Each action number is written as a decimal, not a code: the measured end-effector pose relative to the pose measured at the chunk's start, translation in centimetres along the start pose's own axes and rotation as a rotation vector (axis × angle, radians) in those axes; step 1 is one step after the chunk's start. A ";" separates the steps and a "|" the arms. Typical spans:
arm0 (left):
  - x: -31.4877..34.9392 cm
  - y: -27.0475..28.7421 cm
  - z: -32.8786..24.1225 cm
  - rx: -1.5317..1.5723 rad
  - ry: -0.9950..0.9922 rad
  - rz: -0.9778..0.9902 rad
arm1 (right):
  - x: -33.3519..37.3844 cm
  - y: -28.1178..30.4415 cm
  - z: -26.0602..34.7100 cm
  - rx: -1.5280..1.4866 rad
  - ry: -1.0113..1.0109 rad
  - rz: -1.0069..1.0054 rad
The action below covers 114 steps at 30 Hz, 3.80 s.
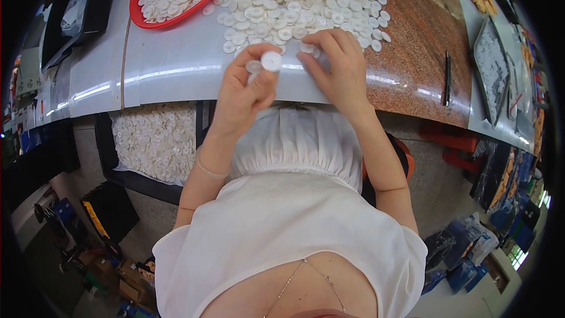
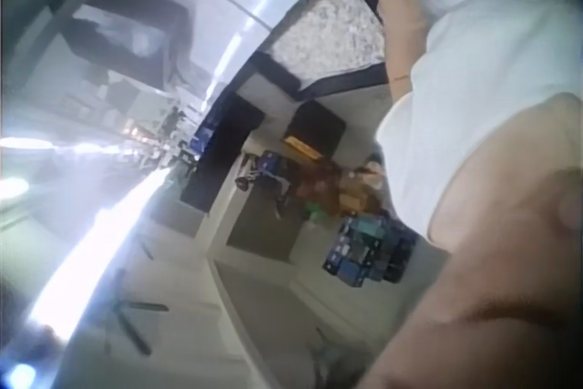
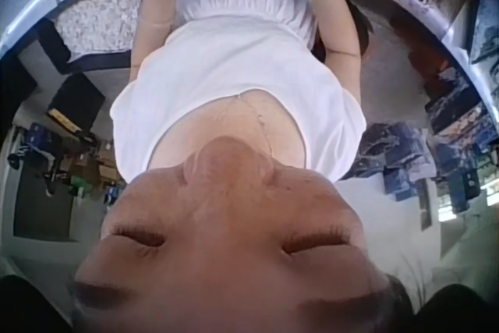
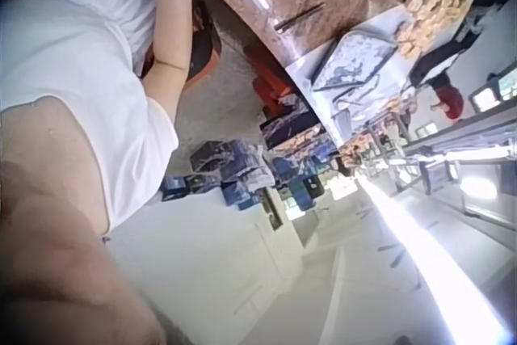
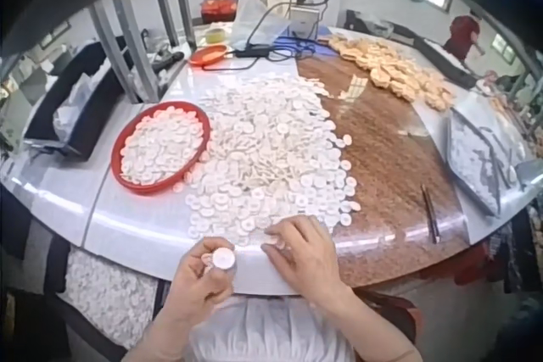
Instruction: Inspecting and sorting white plastic caps on a workbench in a factory environment.
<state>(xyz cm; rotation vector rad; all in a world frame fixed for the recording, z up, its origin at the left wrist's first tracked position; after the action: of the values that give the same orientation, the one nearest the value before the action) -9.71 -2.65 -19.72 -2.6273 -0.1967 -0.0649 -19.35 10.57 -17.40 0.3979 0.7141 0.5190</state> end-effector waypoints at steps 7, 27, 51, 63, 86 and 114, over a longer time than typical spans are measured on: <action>-4.6 7.5 -11.2 -0.574 -0.403 -0.518 | 0.5 0.7 0.1 -0.131 -0.043 -0.078; -0.3 -1.9 2.0 0.111 0.391 0.144 | 1.6 2.0 1.3 -0.343 0.046 -0.115; 0.3 -4.4 3.8 0.045 0.414 0.225 | 3.0 1.7 1.2 -0.681 -0.332 -0.084; 0.1 -3.6 2.9 0.188 0.409 0.200 | 0.1 0.8 -1.0 0.039 0.064 -0.003; -0.2 -2.9 3.8 0.086 0.327 0.157 | 0.5 1.8 -0.5 0.015 0.028 0.101; 0.6 -4.9 3.4 0.393 0.371 0.360 | -1.4 -0.5 -0.7 0.009 0.041 0.017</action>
<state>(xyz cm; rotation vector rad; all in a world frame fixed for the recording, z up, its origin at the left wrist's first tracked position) -9.82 3.33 -20.34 -2.1717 0.3559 -0.3482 -20.54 9.50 -17.41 0.4034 0.7535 0.5418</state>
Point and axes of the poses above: each hand's wrist, its own x-axis away from the middle knuckle, its own y-axis out of the back of the hand, z = x × y, the point moved 6 cm from there along -x, towards the middle knuckle, and after that the axes turned 15 degrees about -x, right-handed, at the moved point
